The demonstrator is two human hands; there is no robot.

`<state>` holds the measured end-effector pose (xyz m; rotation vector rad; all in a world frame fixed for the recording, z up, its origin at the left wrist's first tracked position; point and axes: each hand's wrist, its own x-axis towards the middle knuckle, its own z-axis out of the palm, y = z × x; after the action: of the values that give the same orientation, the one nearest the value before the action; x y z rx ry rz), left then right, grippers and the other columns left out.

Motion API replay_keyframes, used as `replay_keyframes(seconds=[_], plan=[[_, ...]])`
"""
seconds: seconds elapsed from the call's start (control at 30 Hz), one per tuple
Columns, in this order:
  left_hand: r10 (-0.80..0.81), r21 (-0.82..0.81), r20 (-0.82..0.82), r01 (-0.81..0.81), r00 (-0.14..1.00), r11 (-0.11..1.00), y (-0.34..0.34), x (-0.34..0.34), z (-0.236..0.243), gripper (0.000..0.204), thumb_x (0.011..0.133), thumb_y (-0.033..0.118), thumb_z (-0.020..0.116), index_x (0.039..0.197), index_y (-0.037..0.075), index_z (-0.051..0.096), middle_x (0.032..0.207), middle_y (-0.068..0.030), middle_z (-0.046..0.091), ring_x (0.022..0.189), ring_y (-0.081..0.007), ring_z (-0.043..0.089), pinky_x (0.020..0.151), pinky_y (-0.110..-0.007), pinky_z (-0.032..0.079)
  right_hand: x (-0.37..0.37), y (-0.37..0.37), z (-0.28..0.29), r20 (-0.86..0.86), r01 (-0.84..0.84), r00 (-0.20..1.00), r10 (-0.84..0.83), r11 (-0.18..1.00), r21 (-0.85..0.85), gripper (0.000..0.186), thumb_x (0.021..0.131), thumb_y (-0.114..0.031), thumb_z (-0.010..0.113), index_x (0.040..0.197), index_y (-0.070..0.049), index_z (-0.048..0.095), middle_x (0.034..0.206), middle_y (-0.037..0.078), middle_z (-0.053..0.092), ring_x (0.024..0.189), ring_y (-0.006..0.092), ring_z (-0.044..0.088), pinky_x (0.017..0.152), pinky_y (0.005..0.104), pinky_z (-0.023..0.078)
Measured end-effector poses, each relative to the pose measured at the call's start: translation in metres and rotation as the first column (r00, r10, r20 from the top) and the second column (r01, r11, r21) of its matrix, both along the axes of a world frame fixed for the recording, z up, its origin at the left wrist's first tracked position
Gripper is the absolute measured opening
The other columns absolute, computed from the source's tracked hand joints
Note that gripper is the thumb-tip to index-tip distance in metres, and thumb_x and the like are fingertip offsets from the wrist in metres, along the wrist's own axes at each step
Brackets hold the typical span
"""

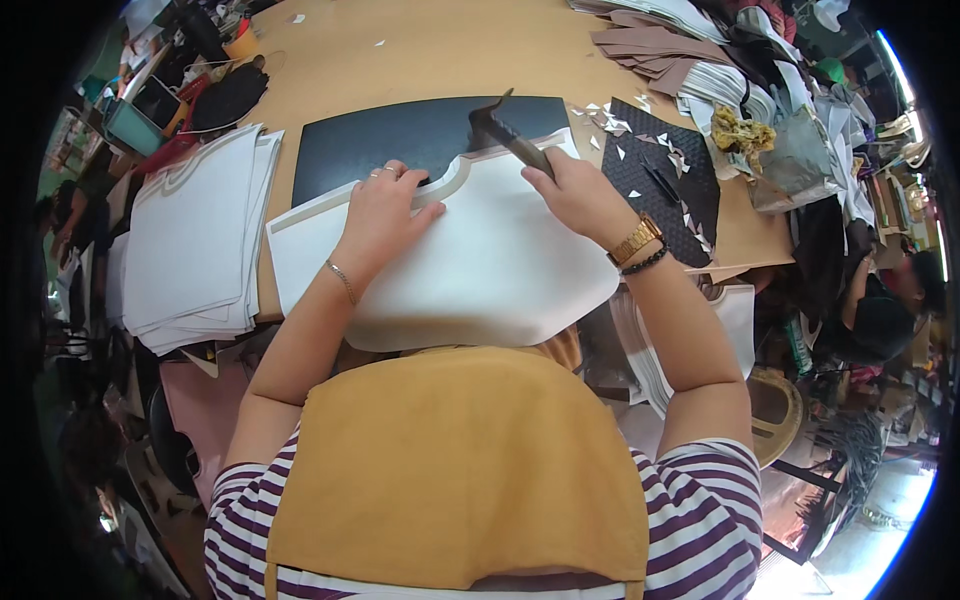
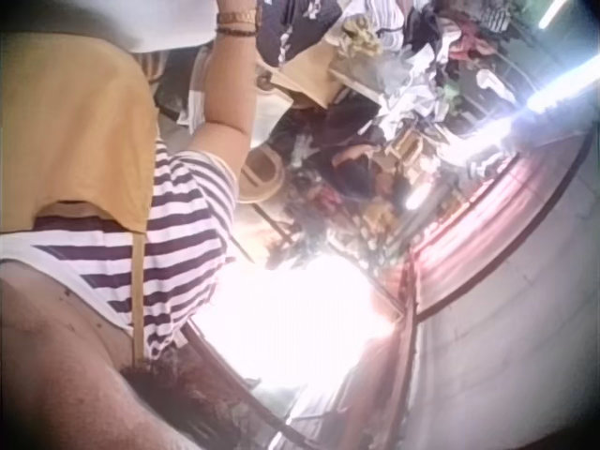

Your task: The person uses a mallet and a marking tool to process leather components, first aligning a white template on a leather piece and then hammering a circular tool along its edge before moving processed pieces to a stack.

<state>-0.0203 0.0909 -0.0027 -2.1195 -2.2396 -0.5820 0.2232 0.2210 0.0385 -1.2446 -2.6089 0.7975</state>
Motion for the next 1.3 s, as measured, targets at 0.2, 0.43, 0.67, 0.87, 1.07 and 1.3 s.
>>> replay_keyframes(seconds=[0.2,0.43,0.67,0.87,1.07,1.3], plan=[[0.016,-0.097,0.088,-0.008,0.996,0.995,0.002,-0.004,0.003,0.046,0.081,0.037,0.077,0.112,0.005,0.068,0.109,-0.0132,0.064,0.1,-0.0322,0.064,0.085,-0.043,0.05,-0.009,-0.004,0.0,0.011,-0.033,0.999,0.033,0.999,-0.003,0.038,0.101,-0.037,0.053,0.102,0.001,0.055,0.08,0.025,0.065,0.077,0.0427,0.064,0.071,0.0473,0.049],[0.042,-0.208,0.177,-0.004,0.983,0.978,0.012,-0.009,0.011,0.043,0.078,0.038,0.079,0.103,0.005,0.066,0.103,-0.0131,0.068,0.097,-0.0324,0.065,0.083,-0.042,0.05,-0.012,-0.011,0.001,0.004,-0.044,0.999,0.044,0.998,0.04,0.036,0.1,-0.035,0.055,0.102,0.0,0.055,0.08,0.025,0.066,0.077,0.0437,0.064,0.071,0.0491,0.049],[0.025,-0.359,0.22,0.057,0.975,0.932,0.026,-0.017,0.016,0.038,0.075,0.041,0.077,0.094,0.009,0.069,0.087,-0.0107,0.071,0.089,-0.0294,0.066,0.087,-0.042,0.039,-0.01,-0.015,-0.002,-0.012,-0.043,0.999,0.043,0.998,0.054,0.036,0.1,-0.034,0.055,0.099,0.001,0.053,0.077,0.026,0.064,0.075,0.046,0.063,0.068,0.0508,0.048],[0.03,-0.35,0.215,0.048,0.976,0.935,0.028,-0.017,0.018,0.039,0.072,0.045,0.071,0.084,0.009,0.073,0.079,-0.0092,0.071,0.079,-0.0287,0.066,0.084,-0.04,0.038,0.004,-0.015,-0.005,-0.044,-0.017,0.999,0.02,0.998,0.063,0.037,0.101,-0.035,0.053,0.1,0.002,0.05,0.076,0.026,0.063,0.073,0.045,0.062,0.068,0.0494,0.048],[0.115,-0.229,0.294,-0.047,0.949,0.972,0.037,0.002,0.003,0.041,0.078,0.046,0.067,0.094,0.009,0.077,0.083,-0.0102,0.074,0.082,-0.0289,0.069,0.084,-0.043,0.042,0.011,-0.029,-0.023,-0.043,0.037,0.998,-0.037,0.999,-0.018,0.035,0.101,-0.033,0.054,0.099,0.002,0.049,0.074,0.025,0.062,0.071,0.044,0.061,0.066,0.0484,0.048],[0.173,-0.17,0.511,-0.098,0.842,0.981,0.036,0.016,-0.003,0.035,0.083,0.037,0.066,0.102,0.009,0.077,0.09,-0.0124,0.075,0.086,-0.0308,0.07,0.082,-0.038,0.052,0.012,-0.031,-0.028,-0.063,0.05,0.997,-0.049,0.998,0.021,0.036,0.099,-0.034,0.054,0.097,0.001,0.048,0.075,0.028,0.063,0.073,0.0478,0.062,0.066,0.0525,0.049]])
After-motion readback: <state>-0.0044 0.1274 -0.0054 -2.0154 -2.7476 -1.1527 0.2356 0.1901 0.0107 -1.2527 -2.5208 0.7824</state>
